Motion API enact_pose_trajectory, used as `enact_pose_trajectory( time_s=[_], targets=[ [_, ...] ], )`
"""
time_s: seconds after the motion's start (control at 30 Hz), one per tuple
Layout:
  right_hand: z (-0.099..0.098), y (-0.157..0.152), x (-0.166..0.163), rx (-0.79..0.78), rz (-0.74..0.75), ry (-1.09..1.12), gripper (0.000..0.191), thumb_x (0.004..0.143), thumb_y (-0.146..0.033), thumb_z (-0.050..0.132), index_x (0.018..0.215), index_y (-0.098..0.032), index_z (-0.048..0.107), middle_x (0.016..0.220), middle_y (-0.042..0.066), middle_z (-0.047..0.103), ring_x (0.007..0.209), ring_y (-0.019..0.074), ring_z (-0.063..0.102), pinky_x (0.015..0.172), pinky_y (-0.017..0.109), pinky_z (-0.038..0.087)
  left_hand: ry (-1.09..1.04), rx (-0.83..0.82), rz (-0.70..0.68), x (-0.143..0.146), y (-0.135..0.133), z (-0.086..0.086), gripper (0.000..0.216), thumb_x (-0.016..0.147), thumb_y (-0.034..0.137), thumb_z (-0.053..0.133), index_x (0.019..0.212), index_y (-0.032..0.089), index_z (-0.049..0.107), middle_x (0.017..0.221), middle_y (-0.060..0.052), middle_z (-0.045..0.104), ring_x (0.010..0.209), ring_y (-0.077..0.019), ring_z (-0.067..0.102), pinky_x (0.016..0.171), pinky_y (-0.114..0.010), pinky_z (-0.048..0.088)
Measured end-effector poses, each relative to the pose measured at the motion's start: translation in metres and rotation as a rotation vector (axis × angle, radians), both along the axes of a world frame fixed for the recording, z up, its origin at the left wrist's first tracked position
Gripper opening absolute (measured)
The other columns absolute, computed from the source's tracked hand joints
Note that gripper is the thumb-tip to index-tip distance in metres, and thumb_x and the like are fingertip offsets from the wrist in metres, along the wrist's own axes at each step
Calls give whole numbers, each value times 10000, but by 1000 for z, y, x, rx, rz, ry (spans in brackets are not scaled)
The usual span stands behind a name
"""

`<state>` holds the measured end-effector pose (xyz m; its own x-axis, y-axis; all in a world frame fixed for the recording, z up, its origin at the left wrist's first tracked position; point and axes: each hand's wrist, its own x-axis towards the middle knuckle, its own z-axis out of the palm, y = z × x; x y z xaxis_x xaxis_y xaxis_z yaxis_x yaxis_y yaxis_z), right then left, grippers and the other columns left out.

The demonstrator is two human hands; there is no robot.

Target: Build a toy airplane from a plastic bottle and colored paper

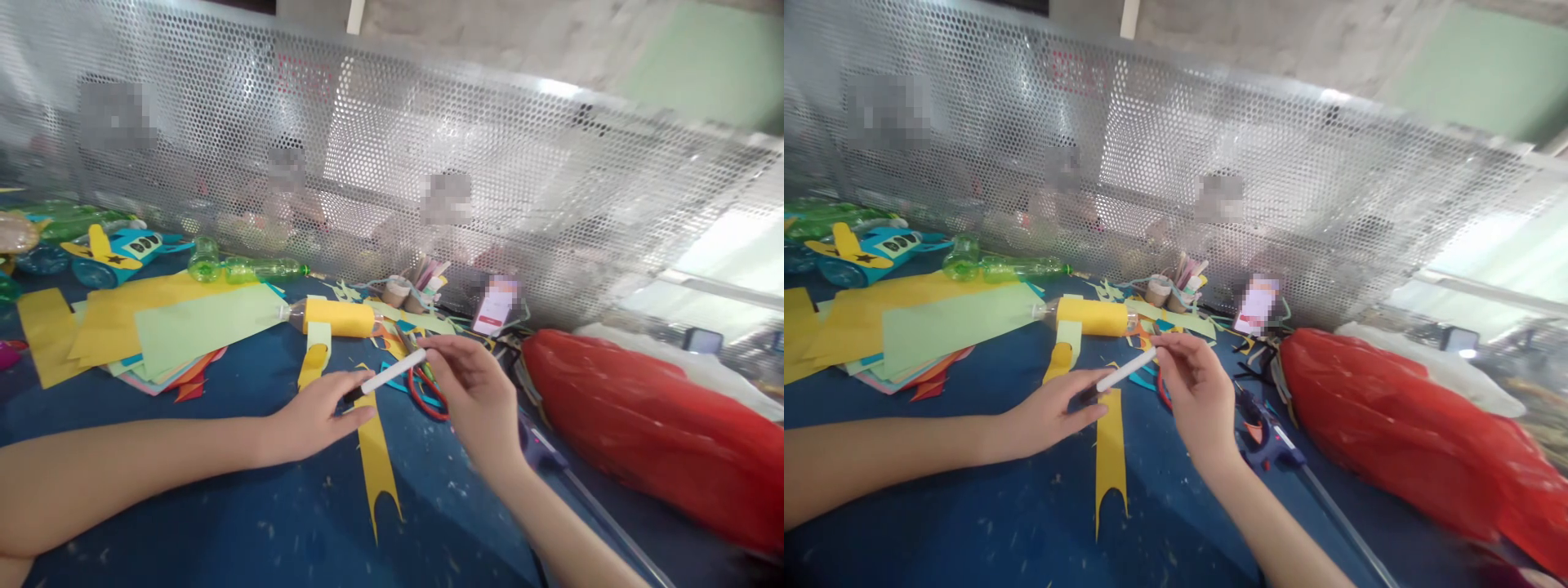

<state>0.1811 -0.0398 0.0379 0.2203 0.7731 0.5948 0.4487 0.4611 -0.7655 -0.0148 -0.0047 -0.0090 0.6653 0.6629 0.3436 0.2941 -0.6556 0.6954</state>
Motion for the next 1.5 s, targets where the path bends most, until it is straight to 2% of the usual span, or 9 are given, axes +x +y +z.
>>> enact_pose_trajectory(
  time_s=[0.13, 0.27, 0.37, 0.67, 0.83, 0.97, 1.07, 1.2, 1.5],
  targets=[
    [-12, 1, -9, -115, 154, 162, 157, 779, -300, 624, 906, -227, 569, 885, 29, 651, 821, 158, 615, 733, 288, 498, 135, 6, -26, 1, -2, 7, 283, 933, 312, 343, 817, 153, 547, 688, -6, 580, 613, -137, 548, 555, -250, 433],
    [-32, -2, -20, -452, 426, 206, 236, 781, -392, 613, 875, -230, 470, 530, -92, 458, 432, 82, 415, 420, 206, 337, 127, 141, -66, 2, -4, 1, 218, 936, 239, 320, 933, 155, 521, 858, -46, 614, 774, -168, 577, 663, -279, 460],
    [-45, -7, -28, -558, 540, 252, 248, 830, -407, 549, 765, -229, 388, 442, -126, 344, 383, 67, 277, 394, 199, 214, 224, 223, -92, 3, -7, -5, 235, 940, 235, 286, 924, 145, 502, 885, -77, 627, 807, -203, 593, 698, -328, 468],
    [-50, -9, -31, -530, 544, 347, 290, 829, -391, 548, 692, -232, 348, 422, -115, 382, 401, 82, 295, 436, 221, 216, 199, 182, -101, 3, -8, -1, 249, 947, 263, 308, 974, 170, 538, 809, -28, 662, 681, -162, 622, 594, -250, 430],
    [-50, -2, -19, -445, 405, 470, 250, 863, -388, 478, 699, -234, 368, 387, -120, 317, 360, 81, 228, 390, 221, 168, 206, 135, 57, 1, -6, -3, 284, 887, 409, 437, 995, 178, 560, 719, -9, 646, 574, -152, 596, 489, -231, 386],
    [-52, 7, -6, -385, 217, 412, 243, 851, -384, 476, 679, -226, 406, 433, -84, 380, 390, 94, 299, 388, 228, 200, 267, 323, 38, -1, -8, -9, 234, 906, 253, 382, 999, 170, 580, 766, -39, 646, 684, -179, 621, 602, -274, 453],
    [-54, 9, -4, -444, 240, 265, 259, 829, -386, 507, 650, -221, 419, 498, -59, 446, 448, 104, 370, 434, 235, 280, 372, 465, -60, -3, -13, -11, 254, 884, 188, 364, 1019, 163, 578, 892, -77, 619, 679, -184, 614, 591, -295, 478],
    [-55, 8, -5, -496, 250, 191, 211, 827, -367, 511, 693, -226, 429, 525, -58, 481, 484, 116, 406, 470, 241, 311, 475, 561, -63, -4, -16, -11, 277, 855, 186, 387, 1067, 157, 564, 1233, -136, 523, 665, -199, 630, 589, -361, 514],
    [-62, 10, -2, -470, 211, 120, 308, 798, -369, 581, 618, -224, 378, 457, -86, 371, 442, 94, 298, 448, 239, 233, 486, 623, -129, -1, -17, -12, 312, 860, 181, 385, 1121, 91, 531, 1164, -175, 588, 744, -238, 649, 601, -366, 522]
  ],
)
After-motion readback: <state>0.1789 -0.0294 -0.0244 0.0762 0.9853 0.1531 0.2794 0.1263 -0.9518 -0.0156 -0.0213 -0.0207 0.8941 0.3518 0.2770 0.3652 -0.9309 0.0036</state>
